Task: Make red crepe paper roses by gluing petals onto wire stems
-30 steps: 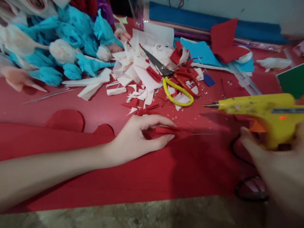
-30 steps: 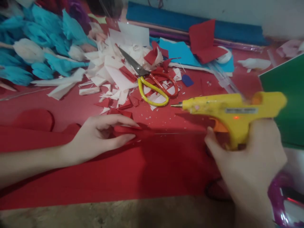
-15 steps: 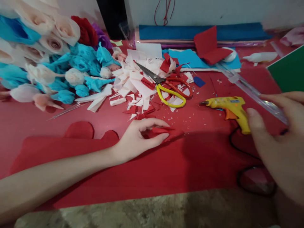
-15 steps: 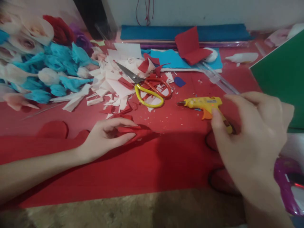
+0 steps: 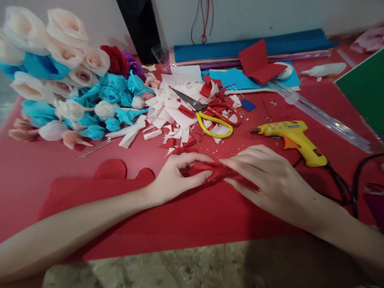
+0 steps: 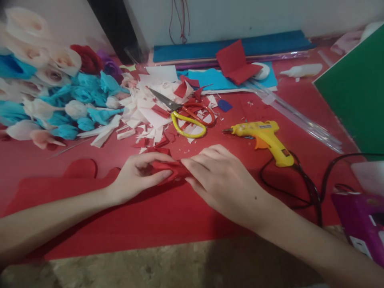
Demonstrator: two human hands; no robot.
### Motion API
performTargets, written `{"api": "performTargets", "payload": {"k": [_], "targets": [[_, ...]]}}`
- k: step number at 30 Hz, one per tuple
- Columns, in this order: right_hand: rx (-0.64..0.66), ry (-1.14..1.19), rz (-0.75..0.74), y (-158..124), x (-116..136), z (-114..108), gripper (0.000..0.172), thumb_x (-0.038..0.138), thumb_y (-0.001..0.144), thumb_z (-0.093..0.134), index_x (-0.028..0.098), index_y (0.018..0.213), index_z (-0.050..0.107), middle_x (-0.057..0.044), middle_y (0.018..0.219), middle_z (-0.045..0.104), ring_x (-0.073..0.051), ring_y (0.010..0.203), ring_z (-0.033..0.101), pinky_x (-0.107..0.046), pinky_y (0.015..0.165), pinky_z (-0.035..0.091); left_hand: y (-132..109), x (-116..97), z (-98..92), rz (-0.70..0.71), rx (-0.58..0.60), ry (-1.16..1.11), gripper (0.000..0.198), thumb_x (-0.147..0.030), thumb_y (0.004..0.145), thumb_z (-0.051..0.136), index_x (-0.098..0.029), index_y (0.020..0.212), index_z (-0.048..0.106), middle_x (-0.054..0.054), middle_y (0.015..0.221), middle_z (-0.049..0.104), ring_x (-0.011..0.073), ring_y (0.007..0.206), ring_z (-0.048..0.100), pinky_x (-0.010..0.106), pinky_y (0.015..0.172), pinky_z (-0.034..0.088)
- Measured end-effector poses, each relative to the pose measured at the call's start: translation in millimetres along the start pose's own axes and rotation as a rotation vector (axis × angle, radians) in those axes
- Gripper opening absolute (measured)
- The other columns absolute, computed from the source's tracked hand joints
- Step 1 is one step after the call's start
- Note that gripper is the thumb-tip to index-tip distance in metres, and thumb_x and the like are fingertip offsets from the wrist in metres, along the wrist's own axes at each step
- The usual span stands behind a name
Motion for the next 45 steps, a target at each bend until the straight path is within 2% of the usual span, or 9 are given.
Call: {"api": "performTargets", "payload": {"k": [6, 15, 28, 31, 35, 41, 45], "targets": [[-0.020, 0.128, 0.018, -5, -2, 5, 0.018, 0.019, 0.085, 0.049, 0.012, 0.101, 0.055, -0.004, 0.084, 0.061, -0.015, 0.076, 0.054, -0.030, 0.073, 0.042, 0, -1, -1.7, 0.002, 0.052, 0.009, 0.016, -0.021, 0.074, 0.061, -0.015, 0.089, 0.064, 0.004, 0.081, 0.069, 0.0130, 0.068, 0.063, 0.021, 0.058, 0.051], [-0.128, 0.078, -0.020, -5, 0, 3, 0.019, 0.016, 0.086, 0.048, 0.013, 0.104, 0.055, -0.002, 0.080, 0.063, -0.013, 0.072, 0.056, -0.026, 0.071, 0.041, 0, 1, -2.7, 0.051, 0.026, -0.043, 0.015, -0.015, 0.072, 0.063, -0.014, 0.087, 0.064, 0.003, 0.080, 0.070, 0.0105, 0.068, 0.064, 0.016, 0.060, 0.050], [-0.142, 0.063, -0.092, -5, -1, 4, 0.024, 0.010, 0.081, 0.056, 0.013, 0.105, 0.054, -0.001, 0.087, 0.064, -0.011, 0.076, 0.055, -0.027, 0.075, 0.043, 1, 2, -3.0, 0.073, 0.050, -0.048, 0.013, -0.014, 0.074, 0.061, -0.013, 0.087, 0.063, 0.003, 0.083, 0.070, 0.0097, 0.070, 0.063, 0.015, 0.061, 0.050], [-0.119, 0.005, -0.154, -6, -2, 6, 0.029, 0.008, 0.080, 0.056, 0.012, 0.109, 0.051, -0.001, 0.089, 0.063, -0.012, 0.077, 0.055, -0.029, 0.075, 0.043, 1, 3, -3.0, 0.066, 0.054, -0.059, 0.014, -0.014, 0.074, 0.061, -0.013, 0.087, 0.063, 0.003, 0.083, 0.070, 0.0096, 0.070, 0.063, 0.016, 0.060, 0.049], [-0.072, -0.106, -0.222, -11, -3, 9, 0.036, 0.011, 0.081, 0.055, 0.011, 0.115, 0.046, -0.003, 0.089, 0.062, -0.015, 0.078, 0.055, -0.030, 0.068, 0.043, 0, 2, -3.1, 0.058, 0.049, -0.074, 0.014, -0.014, 0.073, 0.062, -0.013, 0.087, 0.064, 0.004, 0.084, 0.070, 0.0109, 0.073, 0.063, 0.017, 0.063, 0.050], [0.035, -0.273, -0.292, -14, 0, 6, 0.033, 0.007, 0.089, 0.030, 0.006, 0.120, 0.041, -0.009, 0.090, 0.061, -0.019, 0.078, 0.055, -0.031, 0.062, 0.042, 0, 1, -3.8, 0.023, 0.062, -0.049, 0.014, -0.017, 0.074, 0.061, -0.011, 0.087, 0.064, 0.005, 0.080, 0.068, 0.0110, 0.067, 0.061, 0.018, 0.057, 0.048], [0.061, -0.333, -0.308, -14, 1, 4, 0.036, 0.008, 0.089, 0.023, 0.005, 0.121, 0.040, -0.010, 0.090, 0.062, -0.020, 0.078, 0.056, -0.032, 0.060, 0.042, 0, 0, -5.2, 0.019, 0.093, -0.083, 0.015, -0.017, 0.077, 0.059, -0.012, 0.090, 0.063, 0.004, 0.085, 0.068, 0.0096, 0.071, 0.061, 0.015, 0.061, 0.048]]}}
Point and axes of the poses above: each hand's wrist, its own y-axis towards the middle knuckle, its own z-axis out of the palm, x = y × z, the point moved 2 cm from there along y, towards the middle knuckle
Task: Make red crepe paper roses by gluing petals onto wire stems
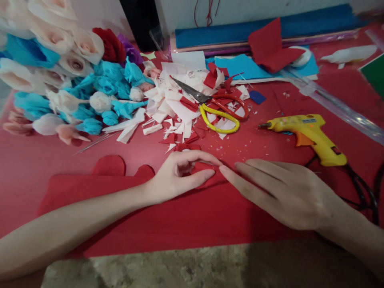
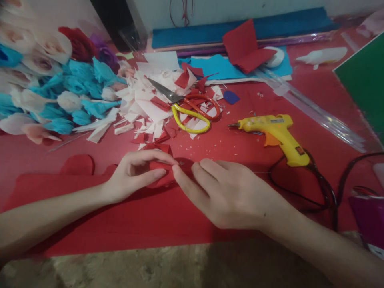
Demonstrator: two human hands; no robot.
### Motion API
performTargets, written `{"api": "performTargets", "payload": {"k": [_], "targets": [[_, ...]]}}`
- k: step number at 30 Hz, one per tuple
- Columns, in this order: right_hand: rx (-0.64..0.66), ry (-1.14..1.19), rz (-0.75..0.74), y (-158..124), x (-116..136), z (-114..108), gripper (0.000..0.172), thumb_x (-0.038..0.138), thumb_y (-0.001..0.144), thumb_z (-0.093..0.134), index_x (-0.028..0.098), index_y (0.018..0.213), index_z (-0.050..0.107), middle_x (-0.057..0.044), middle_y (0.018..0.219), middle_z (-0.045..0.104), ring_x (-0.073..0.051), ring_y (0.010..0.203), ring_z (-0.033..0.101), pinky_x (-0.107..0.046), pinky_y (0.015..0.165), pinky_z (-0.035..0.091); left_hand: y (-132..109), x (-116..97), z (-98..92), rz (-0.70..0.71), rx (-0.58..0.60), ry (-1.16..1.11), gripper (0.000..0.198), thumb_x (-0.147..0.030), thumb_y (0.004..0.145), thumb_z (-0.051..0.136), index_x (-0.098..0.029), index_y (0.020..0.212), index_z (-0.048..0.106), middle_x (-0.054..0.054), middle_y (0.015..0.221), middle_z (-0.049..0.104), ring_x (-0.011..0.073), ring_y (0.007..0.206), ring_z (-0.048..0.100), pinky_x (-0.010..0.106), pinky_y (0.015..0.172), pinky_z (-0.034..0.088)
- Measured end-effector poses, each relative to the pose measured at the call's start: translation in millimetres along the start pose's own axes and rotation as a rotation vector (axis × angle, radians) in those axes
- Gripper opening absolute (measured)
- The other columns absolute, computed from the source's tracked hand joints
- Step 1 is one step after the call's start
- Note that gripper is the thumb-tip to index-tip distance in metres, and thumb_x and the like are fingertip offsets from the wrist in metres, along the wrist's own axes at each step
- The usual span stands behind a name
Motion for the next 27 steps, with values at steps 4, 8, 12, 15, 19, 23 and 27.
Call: {"api": "performTargets", "payload": {"k": [4, 8, 12, 15, 19, 23, 27], "targets": [[0.002, -0.041, -0.025, -1, 0, 0, 0.037, 0.008, 0.089, 0.024, 0.004, 0.121, 0.040, -0.011, 0.090, 0.062, -0.021, 0.077, 0.057, -0.031, 0.058, 0.041, 1, -2, -1.0, 0.014, 0.001, -0.030, 0.015, -0.018, 0.080, 0.055, -0.014, 0.090, 0.064, 0.002, 0.086, 0.068, 0.0077, 0.072, 0.061, 0.012, 0.062, 0.047], [0.001, -0.055, -0.028, -3, -1, 1, 0.036, 0.008, 0.089, 0.025, 0.003, 0.121, 0.040, -0.011, 0.088, 0.063, -0.021, 0.076, 0.058, -0.030, 0.054, 0.040, 2, -2, -0.5, 0.002, -0.008, -0.033, 0.016, -0.017, 0.077, 0.058, -0.014, 0.091, 0.064, 0.002, 0.084, 0.068, 0.0075, 0.066, 0.059, 0.013, 0.057, 0.046], [-0.031, -0.007, 0.001, -2, -3, 3, 0.033, 0.010, 0.089, 0.033, 0.006, 0.121, 0.041, -0.009, 0.088, 0.063, -0.019, 0.075, 0.058, -0.029, 0.052, 0.040, 1, -1, 0.4, -0.014, 0.010, -0.048, 0.018, -0.016, 0.077, 0.059, -0.013, 0.094, 0.063, 0.003, 0.081, 0.067, 0.0046, 0.053, 0.053, 0.013, 0.047, 0.041], [-0.123, 0.025, 0.064, 0, -5, 1, 0.033, 0.019, 0.084, 0.051, 0.011, 0.115, 0.048, -0.004, 0.084, 0.064, -0.016, 0.073, 0.057, -0.028, 0.054, 0.041, 1, 0, 0.3, -0.015, 0.011, -0.016, 0.017, -0.016, 0.077, 0.057, -0.012, 0.093, 0.063, 0.004, 0.081, 0.067, 0.0048, 0.053, 0.052, 0.014, 0.047, 0.040], [-0.195, 0.083, 0.125, 3, -6, -4, 0.033, 0.030, 0.078, 0.059, 0.013, 0.106, 0.055, -0.003, 0.083, 0.064, -0.015, 0.075, 0.058, -0.028, 0.059, 0.044, 1, 0, 0.2, -0.011, 0.012, 0.061, 0.017, -0.020, 0.078, 0.057, -0.013, 0.092, 0.063, 0.003, 0.074, 0.066, 0.0088, 0.057, 0.055, 0.017, 0.048, 0.041], [-0.213, 0.272, 0.228, 4, -8, -9, 0.028, 0.024, 0.077, 0.060, 0.011, 0.101, 0.057, -0.004, 0.087, 0.064, -0.014, 0.078, 0.058, -0.027, 0.067, 0.047, 1, 0, 1.4, -0.003, 0.025, 0.063, 0.018, -0.020, 0.078, 0.056, -0.014, 0.093, 0.063, 0.003, 0.075, 0.067, 0.0078, 0.055, 0.054, 0.016, 0.047, 0.041], [-0.236, 0.415, 0.330, 7, -9, -14, 0.019, 0.016, 0.076, 0.058, 0.013, 0.095, 0.059, -0.002, 0.087, 0.064, -0.011, 0.079, 0.058, -0.023, 0.074, 0.046, 1, 0, 2.2, -0.003, 0.023, 0.041, 0.017, -0.019, 0.079, 0.055, -0.012, 0.092, 0.063, 0.005, 0.081, 0.068, 0.0091, 0.061, 0.057, 0.017, 0.052, 0.044]]}}
Point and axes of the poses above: each hand's wrist, its own y-axis towards the middle knuckle, its own z-axis out of the palm, x = y × z, the point moved 2 cm from there along y, towards the middle knuckle
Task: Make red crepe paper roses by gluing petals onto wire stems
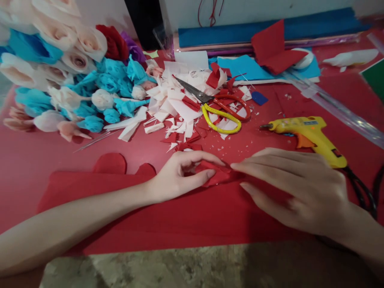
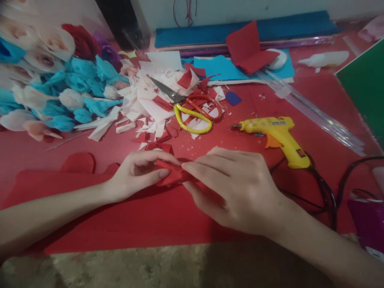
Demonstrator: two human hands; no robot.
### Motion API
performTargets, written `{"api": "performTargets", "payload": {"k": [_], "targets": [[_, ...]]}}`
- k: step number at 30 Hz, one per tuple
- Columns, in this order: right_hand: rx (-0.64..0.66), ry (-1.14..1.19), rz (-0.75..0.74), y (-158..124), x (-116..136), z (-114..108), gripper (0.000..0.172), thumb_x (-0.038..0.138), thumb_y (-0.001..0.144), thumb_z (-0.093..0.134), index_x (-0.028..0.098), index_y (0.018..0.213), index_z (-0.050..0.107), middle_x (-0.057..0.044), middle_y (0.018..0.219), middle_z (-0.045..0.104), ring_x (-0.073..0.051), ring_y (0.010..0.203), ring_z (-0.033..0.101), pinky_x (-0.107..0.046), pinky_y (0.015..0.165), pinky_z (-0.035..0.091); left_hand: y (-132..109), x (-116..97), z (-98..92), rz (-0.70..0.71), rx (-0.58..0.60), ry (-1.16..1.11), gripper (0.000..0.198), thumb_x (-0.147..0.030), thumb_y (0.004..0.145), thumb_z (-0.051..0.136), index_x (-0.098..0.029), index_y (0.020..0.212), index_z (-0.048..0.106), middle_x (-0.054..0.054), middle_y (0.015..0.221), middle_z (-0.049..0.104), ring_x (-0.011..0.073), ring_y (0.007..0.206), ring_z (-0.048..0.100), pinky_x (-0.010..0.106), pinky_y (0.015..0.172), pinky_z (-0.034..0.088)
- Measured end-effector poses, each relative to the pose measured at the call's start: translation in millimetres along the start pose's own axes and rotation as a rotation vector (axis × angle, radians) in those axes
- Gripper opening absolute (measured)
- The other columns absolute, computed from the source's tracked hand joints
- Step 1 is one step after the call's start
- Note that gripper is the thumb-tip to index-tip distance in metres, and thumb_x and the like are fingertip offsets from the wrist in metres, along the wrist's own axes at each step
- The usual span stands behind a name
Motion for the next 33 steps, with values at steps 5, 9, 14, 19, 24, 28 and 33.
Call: {"api": "performTargets", "payload": {"k": [5, 9, 14, 19, 24, 28, 33], "targets": [[-0.036, 0.180, 0.208, 6, 4, -1, 0.007, 0.013, 0.078, 0.058, 0.014, 0.084, 0.062, 0.001, 0.080, 0.064, -0.007, 0.078, 0.058, -0.016, 0.074, 0.045, -2, 0, -0.2, 0.008, 0.004, 0.027, 0.017, -0.019, 0.080, 0.054, -0.012, 0.093, 0.063, 0.006, 0.084, 0.068, 0.0114, 0.068, 0.059, 0.018, 0.055, 0.044], [-0.020, 0.380, 0.377, 8, 3, -4, 0.003, 0.018, 0.077, 0.061, 0.021, 0.076, 0.061, 0.006, 0.073, 0.062, -0.005, 0.067, 0.057, -0.014, 0.062, 0.045, -2, 0, -0.7, 0.002, -0.007, 0.064, 0.018, -0.021, 0.080, 0.055, -0.012, 0.092, 0.064, 0.007, 0.083, 0.068, 0.0138, 0.072, 0.060, 0.020, 0.058, 0.046], [-0.044, 0.327, 0.512, 10, -7, -6, 0.023, 0.024, 0.083, 0.052, 0.020, 0.061, 0.058, 0.004, 0.065, 0.061, -0.008, 0.061, 0.056, -0.019, 0.052, 0.040, -2, 1, -0.7, 0.008, -0.003, 0.040, 0.018, -0.021, 0.080, 0.055, -0.012, 0.093, 0.063, 0.007, 0.087, 0.069, 0.0146, 0.076, 0.062, 0.021, 0.063, 0.048], [0.250, 0.533, 0.598, 11, -14, 11, 0.013, 0.029, 0.080, 0.057, 0.019, 0.077, 0.065, 0.001, 0.077, 0.064, -0.011, 0.069, 0.058, -0.019, 0.058, 0.043, -3, 1, -1.2, 0.055, 0.028, 0.015, 0.017, -0.018, 0.080, 0.054, -0.014, 0.094, 0.063, 0.006, 0.090, 0.068, 0.0121, 0.078, 0.062, 0.018, 0.067, 0.048], [0.374, 0.727, 0.682, 8, -12, 18, 0.015, 0.032, 0.079, 0.057, 0.020, 0.079, 0.065, 0.003, 0.075, 0.065, -0.009, 0.069, 0.059, -0.016, 0.060, 0.044, -2, 1, -0.9, 0.039, 0.026, 0.087, 0.017, -0.022, 0.079, 0.055, -0.015, 0.092, 0.065, 0.005, 0.082, 0.068, 0.0138, 0.073, 0.061, 0.020, 0.060, 0.047], [0.391, 0.735, 0.709, 6, -12, 22, 0.014, 0.034, 0.075, 0.061, 0.021, 0.079, 0.064, 0.004, 0.079, 0.065, -0.009, 0.070, 0.059, -0.015, 0.063, 0.046, 0, -1, -0.1, 0.017, 0.019, 0.085, 0.015, -0.021, 0.078, 0.056, -0.015, 0.088, 0.065, 0.004, 0.080, 0.068, 0.0119, 0.067, 0.060, 0.018, 0.055, 0.045], [0.361, 0.749, 0.727, 6, -12, 24, 0.011, 0.030, 0.073, 0.063, 0.020, 0.078, 0.064, 0.002, 0.077, 0.064, -0.009, 0.068, 0.059, -0.016, 0.061, 0.046, 1, 3, -0.4, -0.051, -0.011, -0.081, 0.018, -0.027, 0.079, 0.056, -0.016, 0.089, 0.066, 0.004, 0.084, 0.068, 0.0144, 0.076, 0.062, 0.020, 0.063, 0.048]]}}
Point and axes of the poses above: each hand's wrist, its own y-axis towards the middle knuckle, its own z-axis out of the palm, x = y × z, the point moved 2 cm from there along y, towards the middle knuckle
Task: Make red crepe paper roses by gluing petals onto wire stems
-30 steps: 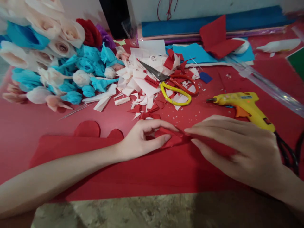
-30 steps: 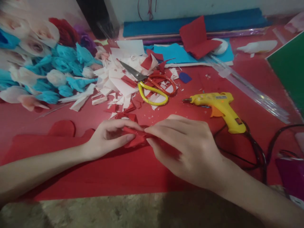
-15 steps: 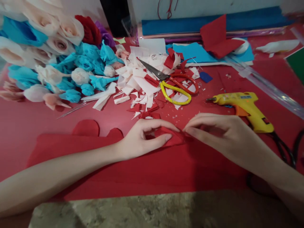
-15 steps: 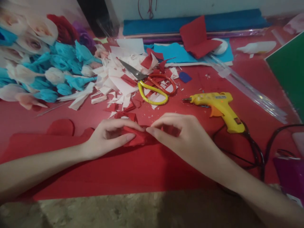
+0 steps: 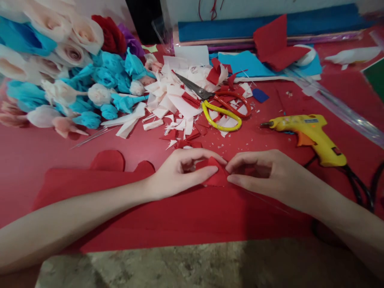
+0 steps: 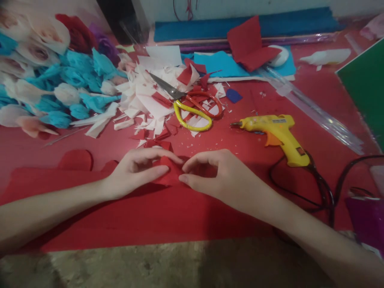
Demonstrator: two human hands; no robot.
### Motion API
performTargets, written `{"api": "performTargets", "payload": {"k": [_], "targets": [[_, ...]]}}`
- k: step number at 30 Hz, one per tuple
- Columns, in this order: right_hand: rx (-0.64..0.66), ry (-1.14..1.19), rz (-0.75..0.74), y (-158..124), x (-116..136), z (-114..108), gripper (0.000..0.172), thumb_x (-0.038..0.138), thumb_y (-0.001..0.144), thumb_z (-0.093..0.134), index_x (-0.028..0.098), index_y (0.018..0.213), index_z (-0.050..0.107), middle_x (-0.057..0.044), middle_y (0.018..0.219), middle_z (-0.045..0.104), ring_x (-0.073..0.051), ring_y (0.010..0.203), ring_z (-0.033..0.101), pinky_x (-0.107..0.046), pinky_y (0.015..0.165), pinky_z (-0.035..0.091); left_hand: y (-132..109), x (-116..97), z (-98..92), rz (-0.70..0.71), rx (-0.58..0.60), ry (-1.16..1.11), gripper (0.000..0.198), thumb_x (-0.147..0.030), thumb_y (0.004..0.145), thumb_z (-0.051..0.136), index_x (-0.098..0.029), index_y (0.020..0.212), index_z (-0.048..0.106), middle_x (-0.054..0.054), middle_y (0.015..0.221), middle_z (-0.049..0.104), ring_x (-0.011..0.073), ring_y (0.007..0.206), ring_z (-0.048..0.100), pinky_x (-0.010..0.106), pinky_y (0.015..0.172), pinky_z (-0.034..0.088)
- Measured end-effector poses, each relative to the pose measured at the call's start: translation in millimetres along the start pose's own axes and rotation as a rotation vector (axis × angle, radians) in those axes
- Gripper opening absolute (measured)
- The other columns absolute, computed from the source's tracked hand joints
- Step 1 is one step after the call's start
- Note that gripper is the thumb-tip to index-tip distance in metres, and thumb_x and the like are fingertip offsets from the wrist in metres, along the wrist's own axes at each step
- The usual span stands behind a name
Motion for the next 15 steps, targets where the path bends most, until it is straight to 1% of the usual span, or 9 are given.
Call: {"api": "performTargets", "payload": {"k": [1, 3, 4, 5, 7, 9, 11, 13, 15], "targets": [[-0.009, 0.032, 0.003, 0, 0, 0, 0.011, 0.029, 0.073, 0.063, 0.020, 0.078, 0.064, 0.002, 0.074, 0.064, -0.009, 0.065, 0.058, -0.016, 0.058, 0.046, 0, 2, -0.4, -0.011, -0.013, -0.113, 0.022, -0.032, 0.081, 0.052, -0.017, 0.091, 0.066, 0.005, 0.086, 0.068, 0.0155, 0.078, 0.063, 0.022, 0.066, 0.049], [-0.022, 0.144, 0.032, 0, 1, 0, 0.012, 0.029, 0.074, 0.062, 0.018, 0.079, 0.064, 0.001, 0.066, 0.060, -0.008, 0.055, 0.053, -0.016, 0.048, 0.042, 0, 7, -1.3, -0.021, -0.036, -0.377, 0.030, -0.038, 0.085, 0.044, -0.018, 0.093, 0.065, 0.005, 0.086, 0.069, 0.0166, 0.076, 0.064, 0.025, 0.067, 0.051], [-0.025, 0.217, 0.062, 0, 1, 1, 0.014, 0.030, 0.075, 0.061, 0.016, 0.080, 0.063, 0.001, 0.063, 0.058, -0.006, 0.049, 0.049, -0.016, 0.043, 0.038, 0, 8, -1.6, -0.013, -0.037, -0.474, 0.031, -0.039, 0.085, 0.043, -0.018, 0.093, 0.065, 0.005, 0.083, 0.069, 0.0165, 0.072, 0.065, 0.026, 0.065, 0.052], [-0.019, 0.293, 0.092, -1, 0, 2, 0.017, 0.031, 0.076, 0.060, 0.015, 0.081, 0.062, 0.001, 0.060, 0.056, -0.005, 0.045, 0.044, -0.016, 0.040, 0.034, 1, 8, -1.6, 0.001, -0.021, -0.519, 0.029, -0.037, 0.084, 0.045, -0.018, 0.091, 0.065, 0.005, 0.080, 0.069, 0.0162, 0.069, 0.065, 0.026, 0.063, 0.053], [-0.006, 0.425, 0.134, -1, -2, 4, 0.020, 0.034, 0.078, 0.059, 0.014, 0.081, 0.061, 0.000, 0.060, 0.054, -0.004, 0.043, 0.039, -0.016, 0.039, 0.030, 0, 6, -1.0, 0.012, 0.029, -0.461, 0.016, -0.027, 0.080, 0.055, -0.016, 0.084, 0.066, 0.005, 0.075, 0.069, 0.0153, 0.066, 0.065, 0.025, 0.062, 0.053], [-0.002, 0.515, 0.140, -1, -4, 7, 0.020, 0.033, 0.078, 0.059, 0.014, 0.080, 0.060, 0.001, 0.060, 0.052, -0.004, 0.044, 0.038, -0.016, 0.040, 0.030, 0, 3, -0.2, 0.006, 0.056, -0.331, 0.006, -0.014, 0.072, 0.063, -0.014, 0.077, 0.066, 0.004, 0.072, 0.069, 0.0137, 0.066, 0.065, 0.022, 0.064, 0.053], [-0.005, 0.574, 0.140, -2, -6, 9, 0.018, 0.032, 0.077, 0.060, 0.015, 0.080, 0.059, 0.002, 0.057, 0.049, -0.004, 0.045, 0.040, -0.016, 0.042, 0.030, 0, 1, 0.0, -0.009, 0.030, -0.258, 0.012, -0.010, 0.066, 0.068, -0.014, 0.077, 0.067, 0.002, 0.071, 0.069, 0.0118, 0.063, 0.064, 0.019, 0.061, 0.053], [-0.005, 0.613, 0.145, -4, -9, 11, 0.015, 0.030, 0.077, 0.061, 0.016, 0.083, 0.060, 0.003, 0.056, 0.048, -0.004, 0.047, 0.041, -0.016, 0.042, 0.030, 0, 0, -0.1, -0.011, -0.011, -0.231, 0.016, -0.012, 0.062, 0.072, -0.015, 0.078, 0.068, 0.002, 0.072, 0.069, 0.0111, 0.060, 0.063, 0.019, 0.057, 0.053], [0.002, 0.639, 0.147, -5, -11, 12, 0.012, 0.028, 0.078, 0.060, 0.018, 0.083, 0.060, 0.003, 0.059, 0.050, -0.004, 0.049, 0.043, -0.015, 0.044, 0.031, 0, 2, -0.4, -0.015, -0.045, -0.191, 0.018, -0.015, 0.061, 0.073, -0.017, 0.079, 0.069, 0.001, 0.073, 0.069, 0.0116, 0.062, 0.063, 0.019, 0.057, 0.053]]}}
Point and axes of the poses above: each hand's wrist, its own y-axis towards the middle knuckle, its own z-axis out of the palm, x = y × z, the point moved 2 cm from there along y, towards the middle knuckle
